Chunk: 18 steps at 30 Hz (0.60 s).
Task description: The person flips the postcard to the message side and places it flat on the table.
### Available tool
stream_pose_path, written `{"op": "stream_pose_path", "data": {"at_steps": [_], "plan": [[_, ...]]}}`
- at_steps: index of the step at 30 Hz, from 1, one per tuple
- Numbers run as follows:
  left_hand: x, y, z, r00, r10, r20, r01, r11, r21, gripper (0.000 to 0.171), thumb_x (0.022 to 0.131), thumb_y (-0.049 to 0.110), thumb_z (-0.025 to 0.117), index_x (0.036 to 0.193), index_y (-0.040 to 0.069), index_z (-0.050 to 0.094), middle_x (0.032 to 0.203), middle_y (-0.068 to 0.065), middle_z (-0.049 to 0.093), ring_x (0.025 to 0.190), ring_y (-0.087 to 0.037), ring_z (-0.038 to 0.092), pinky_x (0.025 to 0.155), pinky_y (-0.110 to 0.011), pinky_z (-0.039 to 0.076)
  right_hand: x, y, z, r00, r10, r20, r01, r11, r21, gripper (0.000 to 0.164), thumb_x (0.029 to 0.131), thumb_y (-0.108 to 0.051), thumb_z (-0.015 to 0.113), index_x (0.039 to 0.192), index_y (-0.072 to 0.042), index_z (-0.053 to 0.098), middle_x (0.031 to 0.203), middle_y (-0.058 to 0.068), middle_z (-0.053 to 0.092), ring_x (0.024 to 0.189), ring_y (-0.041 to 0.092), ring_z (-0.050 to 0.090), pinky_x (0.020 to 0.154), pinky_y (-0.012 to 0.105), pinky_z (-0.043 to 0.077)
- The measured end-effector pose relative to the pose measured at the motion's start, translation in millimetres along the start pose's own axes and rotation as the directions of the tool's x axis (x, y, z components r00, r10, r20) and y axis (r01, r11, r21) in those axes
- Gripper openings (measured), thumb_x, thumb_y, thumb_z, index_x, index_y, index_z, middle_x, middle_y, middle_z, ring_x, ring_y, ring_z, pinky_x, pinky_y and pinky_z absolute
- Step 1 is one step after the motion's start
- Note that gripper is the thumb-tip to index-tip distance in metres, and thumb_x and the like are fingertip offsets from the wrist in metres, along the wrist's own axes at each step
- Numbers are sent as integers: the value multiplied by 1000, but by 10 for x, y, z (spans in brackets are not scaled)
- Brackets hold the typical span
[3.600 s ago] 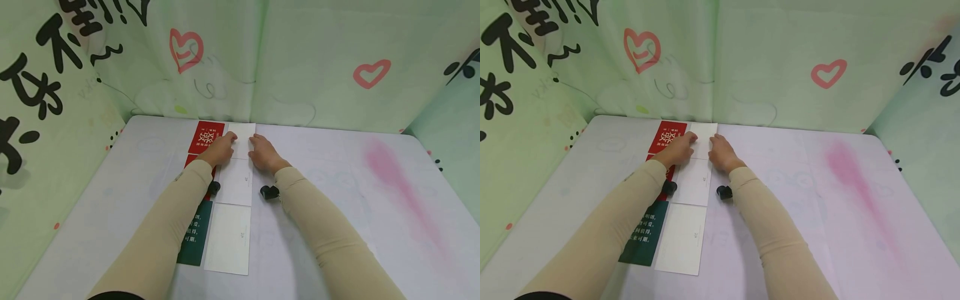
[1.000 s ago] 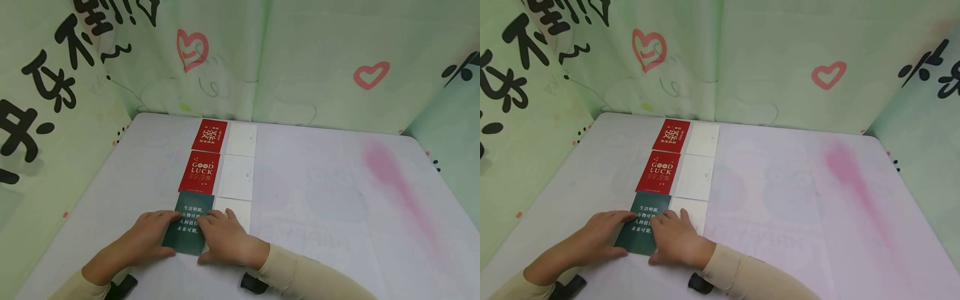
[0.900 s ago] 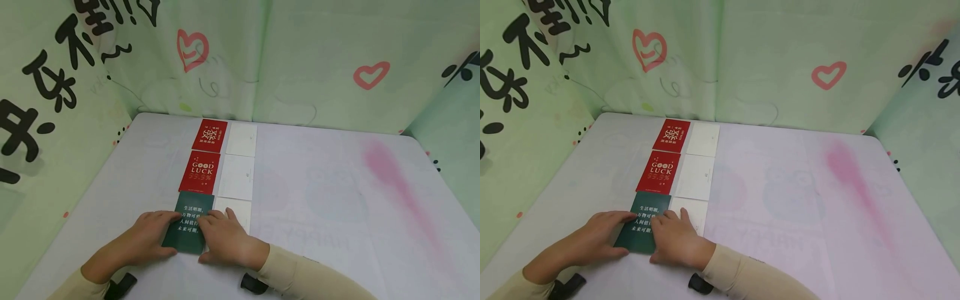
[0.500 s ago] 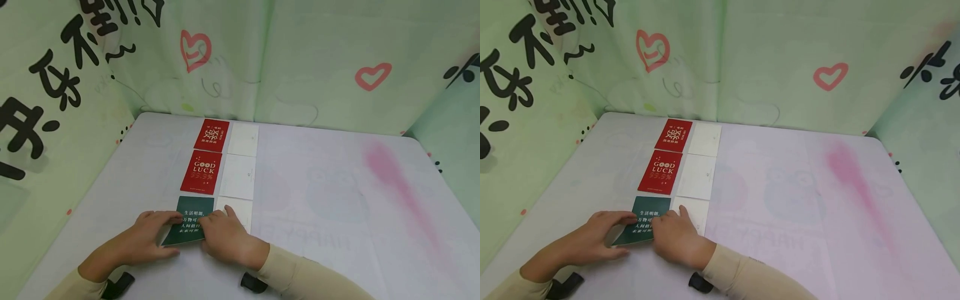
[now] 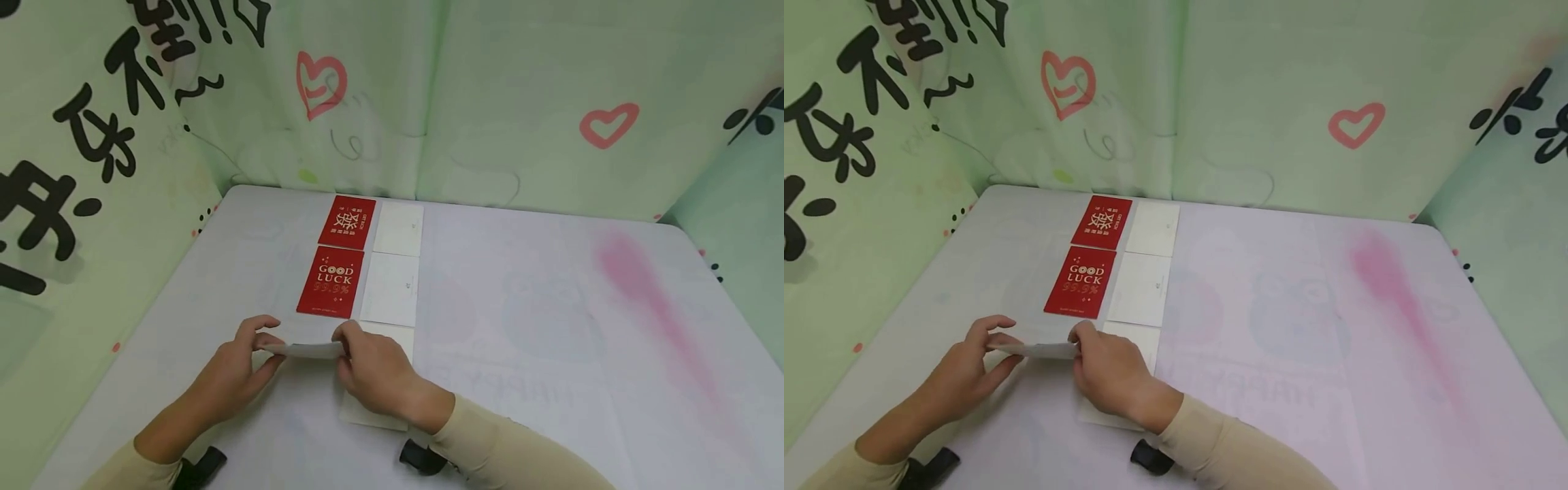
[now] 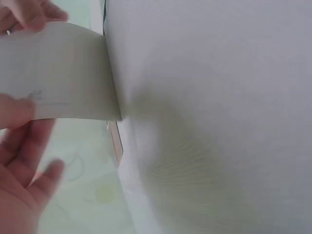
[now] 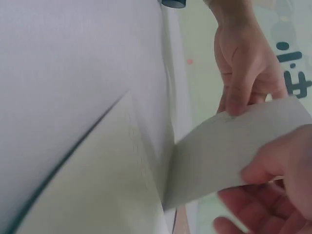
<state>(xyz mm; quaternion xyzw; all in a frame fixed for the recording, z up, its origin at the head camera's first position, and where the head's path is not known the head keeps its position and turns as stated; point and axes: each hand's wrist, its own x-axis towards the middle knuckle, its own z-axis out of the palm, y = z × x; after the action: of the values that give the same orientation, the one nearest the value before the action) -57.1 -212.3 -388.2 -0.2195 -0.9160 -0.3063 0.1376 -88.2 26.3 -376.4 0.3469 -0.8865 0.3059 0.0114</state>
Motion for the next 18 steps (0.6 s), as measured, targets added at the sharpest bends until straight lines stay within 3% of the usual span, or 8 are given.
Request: {"op": "stream_pose_path", "data": {"at_steps": [4, 8, 11, 15, 18], "plan": [[34, 17, 14, 991, 25, -131, -23, 1000, 18, 71, 71, -14, 83, 122, 0, 36, 84, -4, 72, 69, -14, 61, 58, -31, 49, -6, 25, -19, 989, -3, -148, 19, 994, 107, 36, 89, 0, 70, 113, -1, 43, 88, 9, 71, 70, 17, 67, 62, 23, 52], [70, 7, -10, 979, 56, -198, -49, 998, 42, 70, 68, -14, 85, 119, -1, 38, 80, -2, 67, 68, -14, 59, 59, -26, 50, 6, 23, -27, 976, 23, -216, 23, 978, 209, 41, 89, 2, 72, 114, -1, 40, 95, 11, 69, 74, 17, 69, 68, 24, 56], [95, -9, -29, 973, 76, -219, -68, 997, 44, 62, 66, -15, 85, 114, -1, 47, 85, -4, 65, 70, -14, 62, 61, -21, 49, 21, 22, -41, 977, 29, -211, 22, 972, 235, 37, 88, 3, 72, 115, 0, 46, 99, 10, 64, 74, 16, 69, 69, 23, 56], [132, -37, -38, 974, 107, -201, -101, 994, 36, 49, 66, -17, 84, 105, 0, 61, 95, -5, 64, 76, -13, 61, 67, -14, 48, 38, 11, -75, 990, 30, -136, -4, 981, 192, 38, 89, 0, 72, 124, 1, 55, 101, 9, 59, 77, 15, 67, 71, 22, 55], [156, -66, -31, 980, 110, -166, -105, 994, 38, 46, 67, -16, 84, 105, 1, 64, 97, -4, 64, 80, -13, 60, 69, -18, 51, 55, 12, -97, 997, 41, -73, -31, 991, 134, 43, 91, -5, 72, 130, 1, 55, 100, 7, 58, 79, 16, 66, 69, 20, 53]]}}
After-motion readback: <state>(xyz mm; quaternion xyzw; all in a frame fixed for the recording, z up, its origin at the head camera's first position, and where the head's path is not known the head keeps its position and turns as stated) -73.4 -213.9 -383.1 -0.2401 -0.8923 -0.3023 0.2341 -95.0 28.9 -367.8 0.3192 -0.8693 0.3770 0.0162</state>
